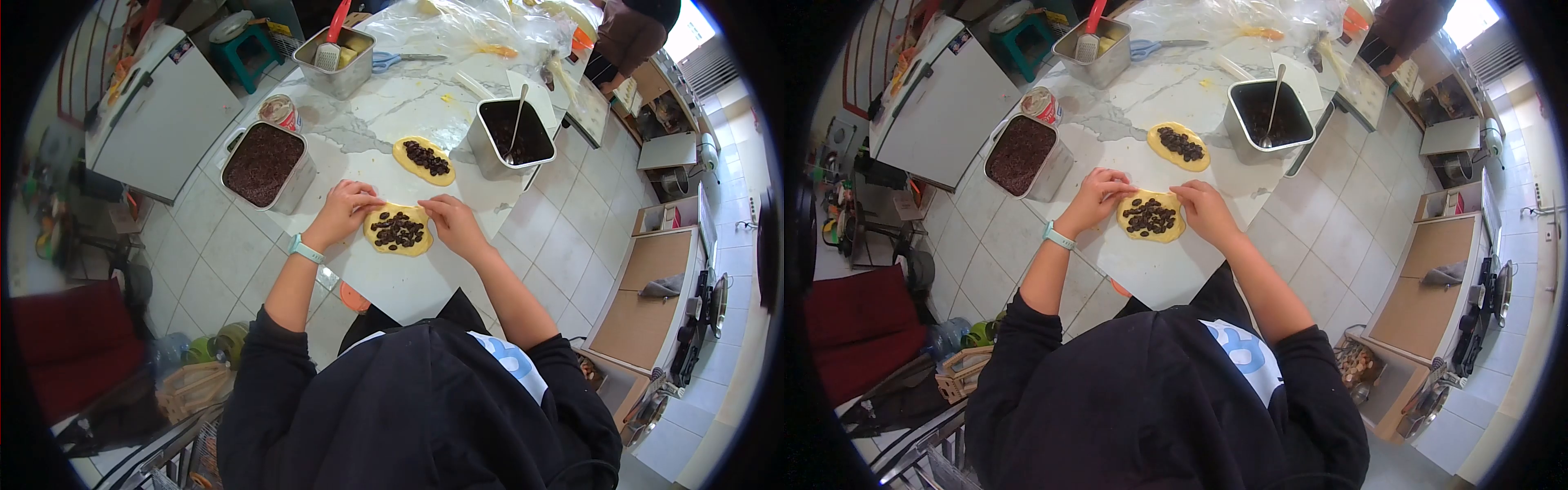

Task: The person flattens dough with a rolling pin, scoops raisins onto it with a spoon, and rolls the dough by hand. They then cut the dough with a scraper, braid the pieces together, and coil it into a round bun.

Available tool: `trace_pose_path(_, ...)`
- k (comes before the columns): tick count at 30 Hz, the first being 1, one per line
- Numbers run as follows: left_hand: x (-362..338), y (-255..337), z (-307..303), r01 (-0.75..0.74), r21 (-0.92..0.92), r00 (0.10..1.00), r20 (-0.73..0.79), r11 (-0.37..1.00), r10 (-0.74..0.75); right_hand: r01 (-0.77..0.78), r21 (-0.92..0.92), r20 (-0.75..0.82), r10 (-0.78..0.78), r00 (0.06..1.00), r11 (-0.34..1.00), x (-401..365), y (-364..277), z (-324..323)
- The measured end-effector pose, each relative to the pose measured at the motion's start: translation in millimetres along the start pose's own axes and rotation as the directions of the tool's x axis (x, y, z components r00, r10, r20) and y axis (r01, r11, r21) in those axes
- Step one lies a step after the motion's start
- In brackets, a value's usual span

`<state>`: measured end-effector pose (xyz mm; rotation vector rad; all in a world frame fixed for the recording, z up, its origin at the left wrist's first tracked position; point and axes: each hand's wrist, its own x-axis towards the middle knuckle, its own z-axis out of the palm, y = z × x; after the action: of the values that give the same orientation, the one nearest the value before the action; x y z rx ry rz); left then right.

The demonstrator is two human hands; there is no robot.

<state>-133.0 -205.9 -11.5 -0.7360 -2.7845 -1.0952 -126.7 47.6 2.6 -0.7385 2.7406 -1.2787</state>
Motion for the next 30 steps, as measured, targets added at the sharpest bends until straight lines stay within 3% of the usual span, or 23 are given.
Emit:
trace_pose_path(1, -1.5, 0.7, -0.8, -0.001, -0.001, 1.0, 0.0, 1.0, 0.001, -0.071, 0.063, -0.012, 0.071, 0.997, 0.996, -0.5, -2.2, -0.6)
trace_pose_path(5, -3.0, -1.8, -2.2, -0.036, 0.004, 0.998, -0.042, 0.999, 0.036, -0.035, 0.021, -0.035, 0.036, 0.999, 0.999, -8.4, 9.3, 4.8)
trace_pose_path(7, -6.2, -3.8, -3.0, -0.049, -0.03, 0.996, -0.08, 0.998, 0.047, -0.219, 0.221, -0.049, 0.235, 0.971, 0.95, -7.4, 11.9, 1.1)
trace_pose_path(8, -7.6, -4.6, -4.2, -0.001, -0.115, 0.999, -0.051, 0.993, -0.005, -0.216, 0.221, -0.052, 0.233, 0.971, 0.951, -8.7, 13.4, 0.4)
trace_pose_path(10, -11.9, 1.1, -3.8, 0.053, -0.201, 0.998, -0.015, 0.978, -0.057, -0.046, 0.097, -0.007, 0.047, 0.999, 0.994, -17.4, 15.4, 1.9)
trace_pose_path(11, -15.3, 11.7, -4.7, -0.01, -0.127, 0.994, -0.109, 0.992, -0.004, -0.052, 0.099, -0.003, 0.052, 0.999, 0.994, -23.2, 10.0, 1.5)
trace_pose_path(12, -20.4, 20.3, -5.2, -0.067, -0.046, 0.978, -0.199, 0.997, 0.057, 0.054, 0.026, -0.072, -0.052, 0.996, 0.998, -29.5, 4.1, -0.3)
trace_pose_path(13, -29.8, 26.4, -4.5, -0.067, -0.046, 0.978, -0.199, 0.997, 0.056, 0.161, -0.056, -0.133, -0.167, 0.977, 0.985, -32.7, -2.0, -2.6)
trace_pose_path(14, -42.4, 33.7, -2.7, -0.123, -0.097, 0.98, -0.166, 0.988, 0.106, 0.162, -0.056, -0.131, -0.168, 0.977, 0.985, -37.0, -6.8, -2.6)
trace_pose_path(17, -57.8, 40.3, 8.7, -0.177, -0.103, 0.98, -0.107, 0.979, 0.166, 0.335, -0.07, 0.038, -0.333, 0.942, 0.94, -48.4, -21.2, 7.2)
trace_pose_path(20, -53.4, 39.9, 14.1, -0.216, -0.002, 0.971, -0.103, 0.976, 0.215, 0.337, -0.152, 0.036, -0.335, 0.941, 0.929, -43.3, -10.1, 19.6)
trace_pose_path(22, -52.1, 40.1, 14.9, -0.265, 0.168, 0.959, -0.052, 0.95, 0.277, 0.349, -0.203, 0.031, -0.35, 0.936, 0.915, -43.6, -7.7, 23.4)
trace_pose_path(25, -52.4, 35.5, 18.2, -0.27, 0.204, 0.958, -0.042, 0.941, 0.284, 0.329, -0.24, -0.029, -0.346, 0.938, 0.913, -44.9, -9.7, 25.6)
trace_pose_path(29, -51.7, 45.3, 18.7, -0.146, 0.035, 0.978, -0.147, 0.989, 0.15, 0.277, -0.185, -0.088, -0.296, 0.951, 0.943, -46.7, -18.8, 20.3)
trace_pose_path(30, -48.7, 47.7, 18.2, -0.06, -0.047, 0.982, -0.181, 0.997, 0.051, 0.272, -0.186, -0.092, -0.292, 0.952, 0.944, -46.3, -18.5, 21.7)
